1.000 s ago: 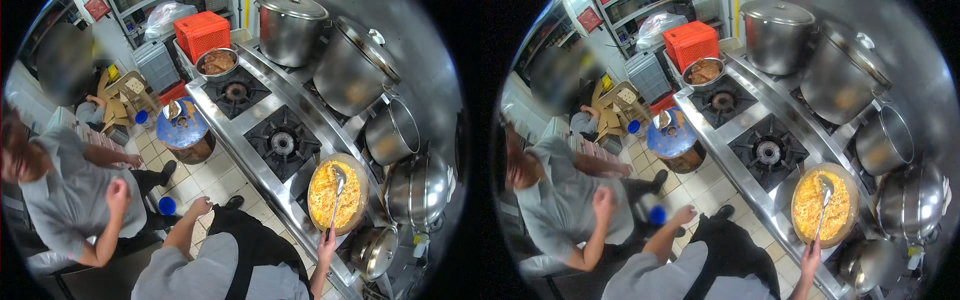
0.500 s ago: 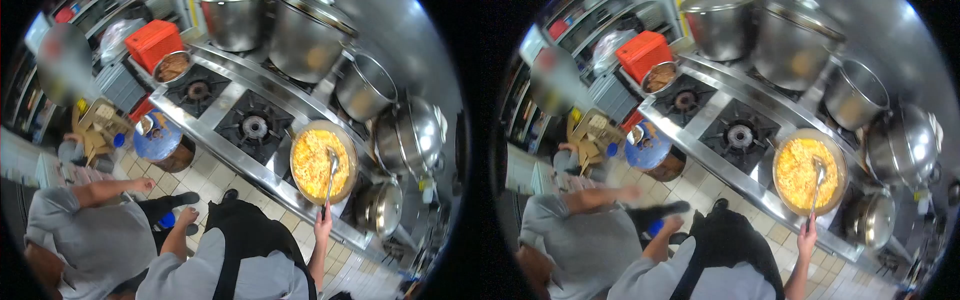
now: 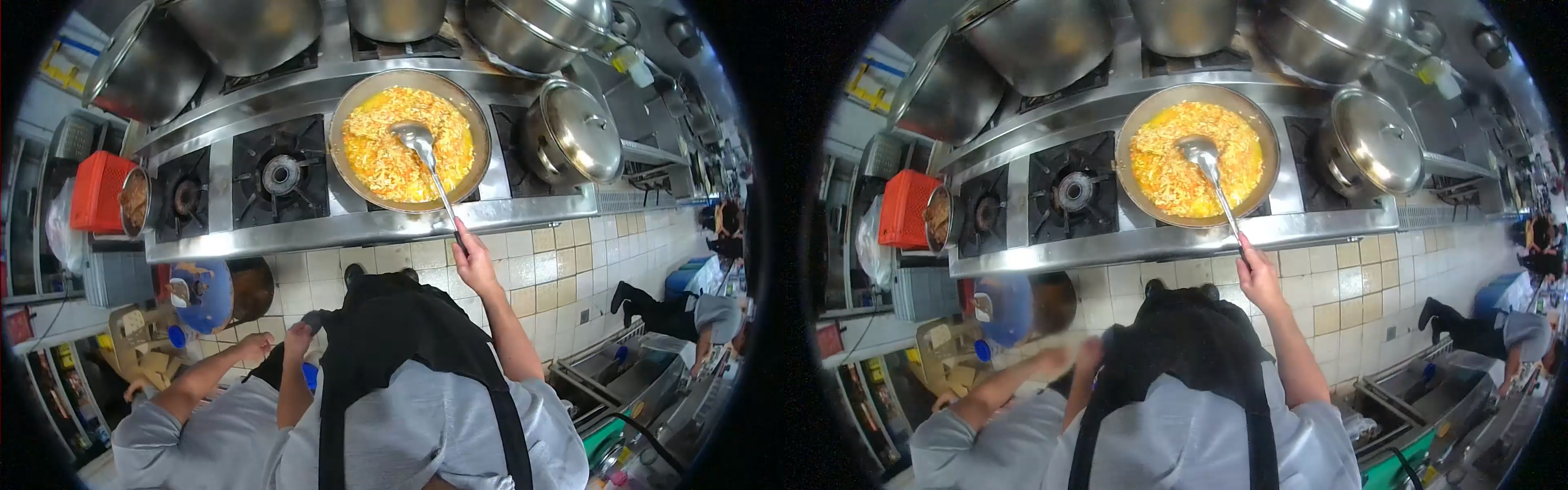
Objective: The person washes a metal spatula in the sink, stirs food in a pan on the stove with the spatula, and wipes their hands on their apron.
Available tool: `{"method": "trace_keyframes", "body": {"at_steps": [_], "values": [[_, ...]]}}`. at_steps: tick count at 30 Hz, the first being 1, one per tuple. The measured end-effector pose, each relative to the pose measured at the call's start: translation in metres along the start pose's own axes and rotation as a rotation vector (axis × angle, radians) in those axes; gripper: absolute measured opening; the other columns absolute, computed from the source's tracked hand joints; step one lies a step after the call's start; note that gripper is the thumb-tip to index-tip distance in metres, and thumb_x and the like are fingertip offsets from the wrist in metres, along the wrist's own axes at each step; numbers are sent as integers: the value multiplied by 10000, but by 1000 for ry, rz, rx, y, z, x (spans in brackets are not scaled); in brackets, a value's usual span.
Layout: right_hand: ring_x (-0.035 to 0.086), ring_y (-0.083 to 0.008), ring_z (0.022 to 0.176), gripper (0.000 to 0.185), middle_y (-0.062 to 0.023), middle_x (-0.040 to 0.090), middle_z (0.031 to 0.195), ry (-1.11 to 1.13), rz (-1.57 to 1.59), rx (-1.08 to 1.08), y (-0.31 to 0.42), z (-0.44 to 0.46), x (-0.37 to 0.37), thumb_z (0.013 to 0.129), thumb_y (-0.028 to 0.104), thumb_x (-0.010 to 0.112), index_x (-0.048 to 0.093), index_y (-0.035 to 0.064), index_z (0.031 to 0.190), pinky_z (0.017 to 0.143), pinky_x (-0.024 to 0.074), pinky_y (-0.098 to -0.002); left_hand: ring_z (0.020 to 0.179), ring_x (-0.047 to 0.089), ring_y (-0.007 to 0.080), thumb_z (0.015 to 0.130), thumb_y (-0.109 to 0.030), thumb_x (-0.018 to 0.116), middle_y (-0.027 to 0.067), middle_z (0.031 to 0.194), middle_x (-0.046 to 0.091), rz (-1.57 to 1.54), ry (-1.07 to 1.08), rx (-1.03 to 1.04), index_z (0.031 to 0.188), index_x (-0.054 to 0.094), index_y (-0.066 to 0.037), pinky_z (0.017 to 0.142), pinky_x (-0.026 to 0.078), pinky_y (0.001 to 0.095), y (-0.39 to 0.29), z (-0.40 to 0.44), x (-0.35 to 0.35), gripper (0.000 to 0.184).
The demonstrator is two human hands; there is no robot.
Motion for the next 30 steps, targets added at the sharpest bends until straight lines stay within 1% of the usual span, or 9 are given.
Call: {"method": "trace_keyframes", "body": {"at_steps": [3, 8, 10, 12, 13, 16, 20, 25, 30], "values": [[658, -382, 1006, 582, -226, 669, 1057, 7, 19, 45, 1, 0, 7, 921, 22, 630, 494, 103, 1480, 897, 517, -418, 717, 687, 204, 898, -288, 636, 135, 831, 719, -148, -73, 68, 1220, 667, 5, 684, 543, 334, -21, 1, -19, 436], [654, -364, 1066, 582, -238, 667, 1163, -20, 47, 35, 12, 5, 15, 951, 47, 609, 459, 108, 1509, 945, 504, -386, 718, 682, 198, 908, -237, 648, 123, 847, 721, -159, 58, -334, 1202, 683, -13, 664, 542, 333, -24, 21, -31, 371], [666, -363, 986, 603, -234, 672, 1058, -7, 5, 110, 11, 6, 22, 944, 42, 618, 445, 111, 1517, 894, 517, -397, 712, 683, 200, 912, -214, 649, 124, 870, 729, -327, 74, -454, 1183, 684, -8, 657, 543, 335, 8, 24, -16, 342], [670, -368, 938, 615, -230, 668, 995, -3, -52, 180, 22, 14, 28, 939, 39, 621, 437, 111, 1522, 861, 523, -409, 892, 649, 263, 968, -210, 521, 142, 998, 697, -213, 302, -318, 1088, 681, -48, 836, 516, 390, 25, 47, -5, 257], [667, -375, 917, 616, -230, 662, 972, -20, -80, 177, 28, 18, 32, 939, 42, 622, 435, 109, 1522, 846, 523, -421, 778, 659, 226, 946, -198, 576, 129, 933, 708, -452, 246, -362, 1087, 682, -22, 739, 529, 363, 31, 57, -6, 249], [658, -399, 882, 618, -235, 649, 926, -60, -163, 198, 46, 29, 47, 935, 48, 620, 431, 103, 1521, 817, 521, -451, 657, 653, 175, 952, -186, 617, 122, 903, 714, -534, 283, -272, 1128, 674, 8, 635, 540, 316, 21, 90, -29, 267], [652, -431, 925, 625, -263, 656, 954, -48, -253, 281, 63, 57, 55, 918, 35, 607, 431, 93, 1515, 837, 521, -470, 681, 652, 164, 963, -226, 630, 115, 938, 719, -342, 283, -137, 1174, 664, -4, 602, 517, 302, 11, 133, -61, 308], [651, -454, 935, 620, -300, 665, 1005, -80, -235, 238, 92, 75, 51, 897, 25, 584, 454, 99, 1499, 863, 532, -493, 702, 634, 146, 937, -270, 670, 103, 930, 711, -272, 444, -343, 1258, 642, -21, 562, 469, 286, -8, 169, -94, 407], [662, -404, 864, 628, -253, 663, 945, -127, -142, 278, 105, 35, 43, 899, 35, 615, 470, 139, 1502, 816, 528, -458, 689, 626, 150, 941, -288, 633, 81, 907, 708, -254, 652, -198, 1124, 695, -23, 580, 481, 300, -12, 180, -96, 327]]}}
Point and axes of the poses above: each hand's wrist, its own z-axis towards the middle knuckle, its own x-axis out of the palm, y = z × x, the point moved 8 cm from there along z, towards the middle knuckle
